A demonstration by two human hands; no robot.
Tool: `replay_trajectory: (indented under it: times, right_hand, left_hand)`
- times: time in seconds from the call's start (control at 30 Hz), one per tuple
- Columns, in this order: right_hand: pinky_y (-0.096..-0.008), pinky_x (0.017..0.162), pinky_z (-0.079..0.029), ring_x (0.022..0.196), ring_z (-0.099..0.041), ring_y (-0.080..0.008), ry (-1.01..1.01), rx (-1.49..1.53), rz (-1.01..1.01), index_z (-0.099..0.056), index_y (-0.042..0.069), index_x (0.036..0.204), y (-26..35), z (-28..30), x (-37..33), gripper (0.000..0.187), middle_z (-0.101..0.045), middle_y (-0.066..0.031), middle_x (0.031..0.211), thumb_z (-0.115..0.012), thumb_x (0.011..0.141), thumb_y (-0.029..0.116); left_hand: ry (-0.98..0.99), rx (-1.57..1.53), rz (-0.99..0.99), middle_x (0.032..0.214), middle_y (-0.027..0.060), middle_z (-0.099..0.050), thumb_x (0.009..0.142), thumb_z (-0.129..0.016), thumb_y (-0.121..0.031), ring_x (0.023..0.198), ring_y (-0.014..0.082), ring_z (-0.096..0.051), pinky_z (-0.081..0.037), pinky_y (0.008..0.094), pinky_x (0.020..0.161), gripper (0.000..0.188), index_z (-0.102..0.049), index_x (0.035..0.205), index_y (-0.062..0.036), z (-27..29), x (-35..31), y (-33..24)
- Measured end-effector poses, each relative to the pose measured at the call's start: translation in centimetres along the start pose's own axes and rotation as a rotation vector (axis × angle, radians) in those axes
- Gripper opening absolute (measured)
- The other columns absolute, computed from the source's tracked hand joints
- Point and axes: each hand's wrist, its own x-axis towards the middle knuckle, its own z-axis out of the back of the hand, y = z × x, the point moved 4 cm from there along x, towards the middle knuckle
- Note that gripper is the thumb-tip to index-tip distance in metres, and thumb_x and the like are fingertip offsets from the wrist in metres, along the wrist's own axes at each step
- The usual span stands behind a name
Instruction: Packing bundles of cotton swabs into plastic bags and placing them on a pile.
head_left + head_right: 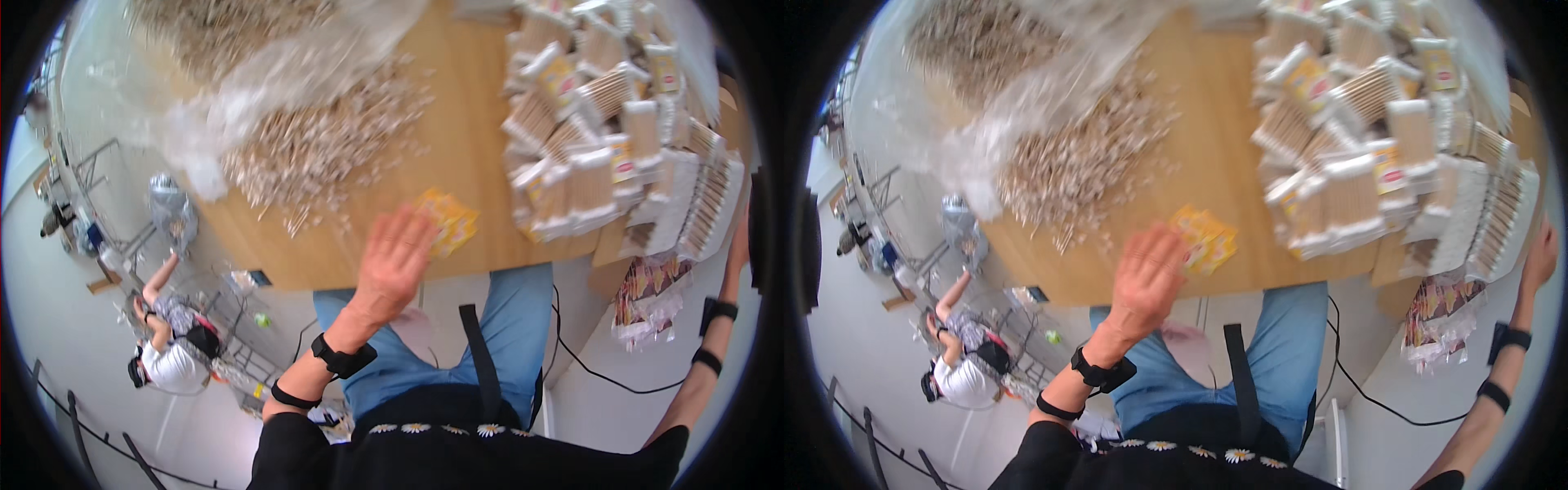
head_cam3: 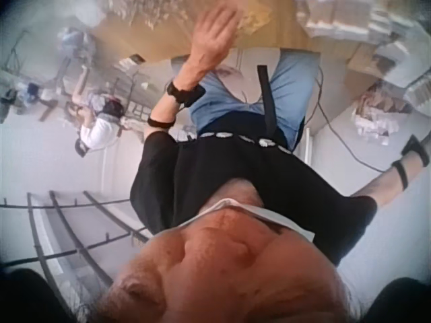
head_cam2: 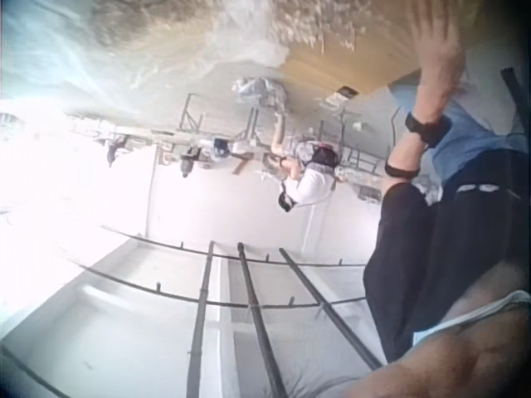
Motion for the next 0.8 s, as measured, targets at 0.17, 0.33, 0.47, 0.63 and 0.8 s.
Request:
replay_trajectory:
  times: [0.17,0.33,0.47,0.63,0.8]
  right_hand:
    - [-0.0469,0.076,-0.048,0.085,-0.064,-0.0393,0.642,0.056,-0.196,-0.069,0.004,0.096,23.0,7.3,-32.4,0.048,-0.068,-0.0191,0.089,-0.055,0.098,0.050]
    - [-0.0440,0.074,-0.048,0.079,-0.062,-0.0388,0.848,0.108,-0.177,-0.067,0.000,0.092,28.9,14.5,-42.3,0.042,-0.068,-0.0194,0.086,-0.059,0.098,0.041]
    - [-0.0451,0.073,-0.048,0.078,-0.062,-0.0396,0.954,0.310,-0.198,-0.067,0.000,0.093,37.8,16.8,-43.9,0.039,-0.067,-0.0214,0.085,-0.061,0.097,0.038]
    - [-0.0471,0.076,-0.048,0.079,-0.062,-0.0404,0.954,0.383,-0.117,-0.066,-0.004,0.093,42.5,14.9,-44.7,0.041,-0.066,-0.0248,0.086,-0.063,0.095,0.037]
    - [-0.0481,0.076,-0.049,0.083,-0.065,-0.0426,0.841,0.229,-0.085,-0.068,-0.003,0.096,43.8,14.5,-47.4,0.040,-0.068,-0.0254,0.088,-0.061,0.095,0.036]
  left_hand:
    - [0.183,-0.099,0.004,0.116,0.0160,-0.066,0.075,-0.063,-0.004,0.102,0.0328,-0.065,-0.052,0.0438,0.091,0.037,-0.066,0.111,0.0008,5.2,-10.6,-2.9]
    - [0.074,0.060,0.515,0.103,0.0165,-0.067,0.081,-0.069,-0.002,0.095,0.0333,-0.064,-0.050,0.0432,0.084,0.024,-0.066,0.105,-0.0002,9.9,-26.2,4.4]
    - [-0.171,0.142,1.021,0.108,0.0202,-0.064,0.090,-0.061,-0.006,0.102,0.0401,-0.059,-0.047,0.0469,0.090,0.023,-0.062,0.113,-0.0002,10.9,-39.2,8.9]
    - [0.187,-0.079,1.434,0.117,0.0268,-0.063,0.097,-0.054,-0.019,0.113,0.0428,-0.058,-0.046,0.0464,0.095,0.033,-0.061,0.123,0.0003,3.0,-58.1,10.1]
    - [0.202,-0.518,1.174,0.130,0.0287,-0.062,0.087,-0.068,-0.033,0.123,0.0430,-0.058,-0.046,0.0459,0.102,0.052,-0.062,0.128,-0.0012,-5.6,-64.4,11.7]
